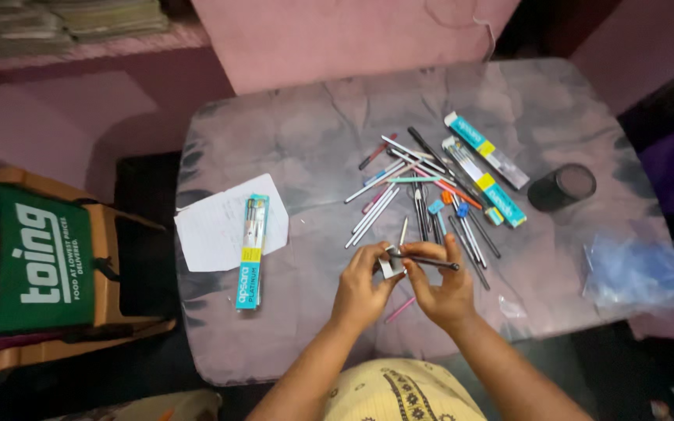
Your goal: The person sharpens multiple colored pencils using a handheld pencil sharpener. They pick up pencils from a pile on the table, insert them into the sharpener, and then place the sharpened pencils into a black mesh pen holder.
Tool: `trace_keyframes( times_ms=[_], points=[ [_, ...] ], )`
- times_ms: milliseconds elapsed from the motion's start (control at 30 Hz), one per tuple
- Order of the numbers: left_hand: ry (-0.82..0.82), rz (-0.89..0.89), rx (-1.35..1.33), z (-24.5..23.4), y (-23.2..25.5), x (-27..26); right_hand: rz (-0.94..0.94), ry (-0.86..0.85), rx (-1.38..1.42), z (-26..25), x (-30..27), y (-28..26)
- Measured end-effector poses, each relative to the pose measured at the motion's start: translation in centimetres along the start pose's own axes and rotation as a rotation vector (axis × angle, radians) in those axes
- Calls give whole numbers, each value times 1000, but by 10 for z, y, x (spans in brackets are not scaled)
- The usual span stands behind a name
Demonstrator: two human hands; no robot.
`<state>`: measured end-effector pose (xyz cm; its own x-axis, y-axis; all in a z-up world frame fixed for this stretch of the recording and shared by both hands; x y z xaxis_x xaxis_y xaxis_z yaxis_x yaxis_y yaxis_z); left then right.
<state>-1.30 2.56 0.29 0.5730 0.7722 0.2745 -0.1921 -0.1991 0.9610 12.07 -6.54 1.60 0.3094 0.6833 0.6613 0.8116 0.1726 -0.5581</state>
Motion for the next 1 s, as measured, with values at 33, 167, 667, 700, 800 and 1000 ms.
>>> trace_keyframes(
  times_ms=[33,167,667,700,800,1000],
  points=[
    [-8,4,1,-2,1,0,5,23,5,-2,0,-3],
    [-39,-13,6,-11,2,1,-43,99,-52,-3,2,-15],
    [-121,-40,-62,-43,-4,0,-247,-41,-345,21,28,-59],
    [-124,-43,-76,-45,-5,0,-194,-76,-385,23,30,-58],
    [-69,-7,20,-51,-8,5,-97,-112,-391,25,33,-58],
    [-42,-107,-59,-58,-18,13,-32,-102,-428,21,26,-56]
  ],
)
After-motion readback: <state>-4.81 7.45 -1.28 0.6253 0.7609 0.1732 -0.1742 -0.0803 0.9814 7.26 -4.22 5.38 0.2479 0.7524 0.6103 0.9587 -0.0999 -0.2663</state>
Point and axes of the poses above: each hand's wrist, its own x-axis towards the middle knuckle, its own z-axis out of the palm, y = z × x, the point moved 3 cm from there along x, towards the middle knuckle, and after that the axes turned 15 degrees about -x, right-handed, at the moved point
